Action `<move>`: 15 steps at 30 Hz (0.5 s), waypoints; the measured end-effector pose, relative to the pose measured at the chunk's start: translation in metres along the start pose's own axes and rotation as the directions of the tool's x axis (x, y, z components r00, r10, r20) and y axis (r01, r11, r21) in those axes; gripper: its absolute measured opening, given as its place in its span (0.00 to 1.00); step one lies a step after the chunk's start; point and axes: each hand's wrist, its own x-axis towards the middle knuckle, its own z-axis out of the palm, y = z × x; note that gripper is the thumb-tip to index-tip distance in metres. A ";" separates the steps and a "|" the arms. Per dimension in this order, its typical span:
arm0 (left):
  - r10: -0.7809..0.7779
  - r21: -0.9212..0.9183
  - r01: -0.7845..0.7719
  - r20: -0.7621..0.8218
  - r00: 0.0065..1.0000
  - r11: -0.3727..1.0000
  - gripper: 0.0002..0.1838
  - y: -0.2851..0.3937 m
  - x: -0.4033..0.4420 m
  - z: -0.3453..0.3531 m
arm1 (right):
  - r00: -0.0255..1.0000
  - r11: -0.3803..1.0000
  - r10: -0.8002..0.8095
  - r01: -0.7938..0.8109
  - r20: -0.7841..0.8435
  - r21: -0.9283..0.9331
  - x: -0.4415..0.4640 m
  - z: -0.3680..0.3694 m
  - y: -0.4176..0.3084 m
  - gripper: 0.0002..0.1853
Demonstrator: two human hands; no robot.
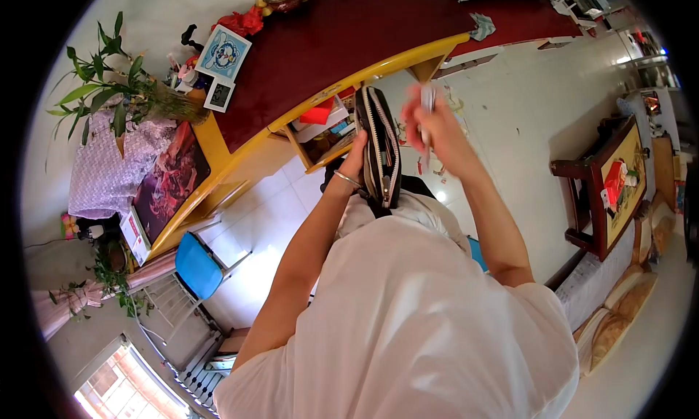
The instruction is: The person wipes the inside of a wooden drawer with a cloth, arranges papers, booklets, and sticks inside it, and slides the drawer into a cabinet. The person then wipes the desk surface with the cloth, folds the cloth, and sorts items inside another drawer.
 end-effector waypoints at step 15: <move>-0.087 -0.075 0.081 -0.078 0.993 0.994 0.37 -0.025 0.013 -0.016 | 0.839 0.474 -0.535 0.399 0.103 -0.785 0.048 0.008 0.070 0.19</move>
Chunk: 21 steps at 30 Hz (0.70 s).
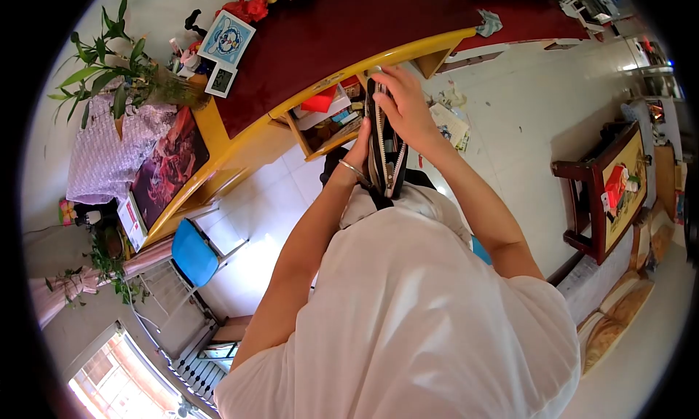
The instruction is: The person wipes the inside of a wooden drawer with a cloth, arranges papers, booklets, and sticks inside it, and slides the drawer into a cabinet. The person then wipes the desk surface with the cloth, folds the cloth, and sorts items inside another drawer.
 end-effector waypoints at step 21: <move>0.023 -0.014 -0.022 0.063 0.998 1.000 0.37 0.016 -0.018 0.007 | 0.863 0.997 0.067 -0.078 0.501 0.002 -0.022 -0.059 -0.047 0.17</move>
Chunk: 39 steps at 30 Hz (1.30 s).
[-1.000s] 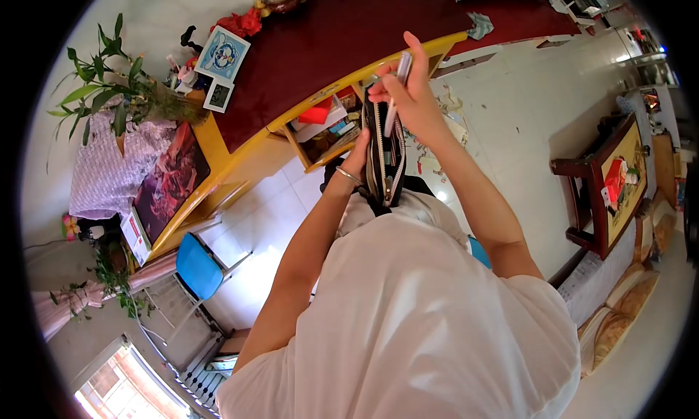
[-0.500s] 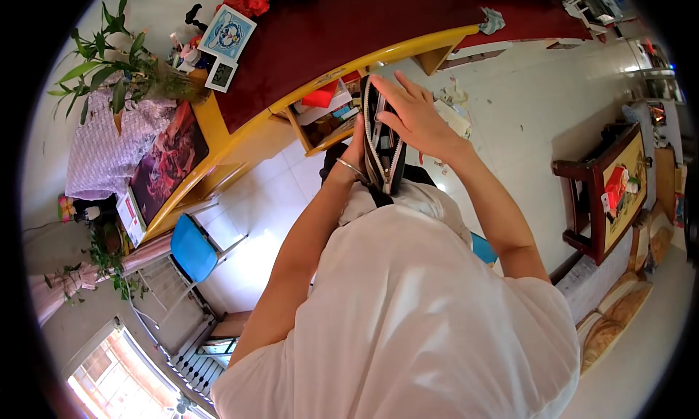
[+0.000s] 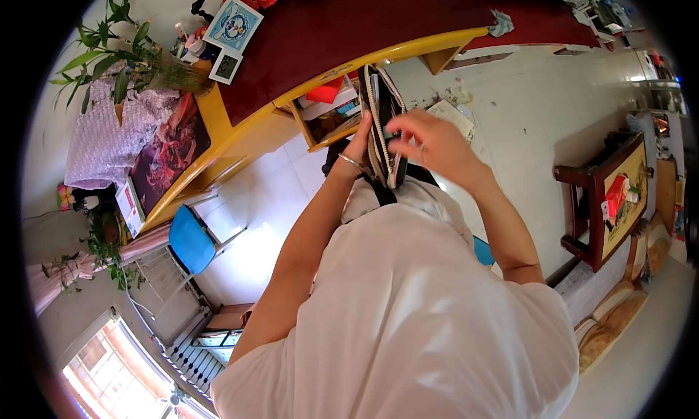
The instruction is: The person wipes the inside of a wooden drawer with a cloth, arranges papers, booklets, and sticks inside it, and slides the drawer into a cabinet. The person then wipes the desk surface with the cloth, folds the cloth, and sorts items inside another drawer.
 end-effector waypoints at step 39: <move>-0.067 0.310 0.021 0.139 0.988 0.951 0.53 -0.055 0.026 -0.038 | 0.984 0.986 0.072 -0.046 0.160 -0.163 -0.028 0.032 -0.013 0.06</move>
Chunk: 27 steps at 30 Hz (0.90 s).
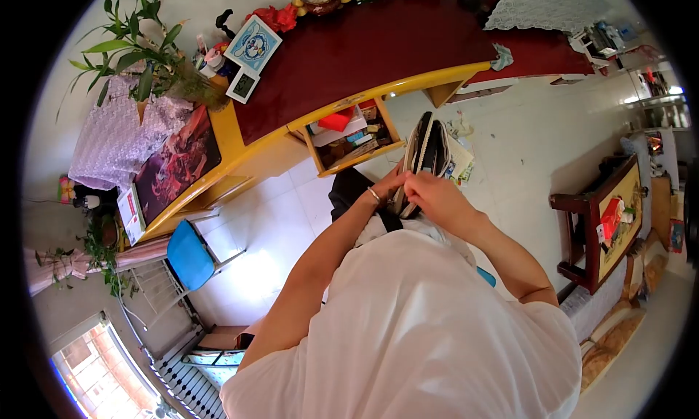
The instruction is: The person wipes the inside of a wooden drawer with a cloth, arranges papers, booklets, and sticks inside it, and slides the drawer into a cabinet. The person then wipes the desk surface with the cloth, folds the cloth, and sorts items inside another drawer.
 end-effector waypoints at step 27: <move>0.278 0.290 -0.131 -0.551 0.787 0.948 0.49 0.006 0.005 -0.040 | 0.795 -0.010 0.534 -0.332 0.286 0.943 0.072 0.115 0.119 0.36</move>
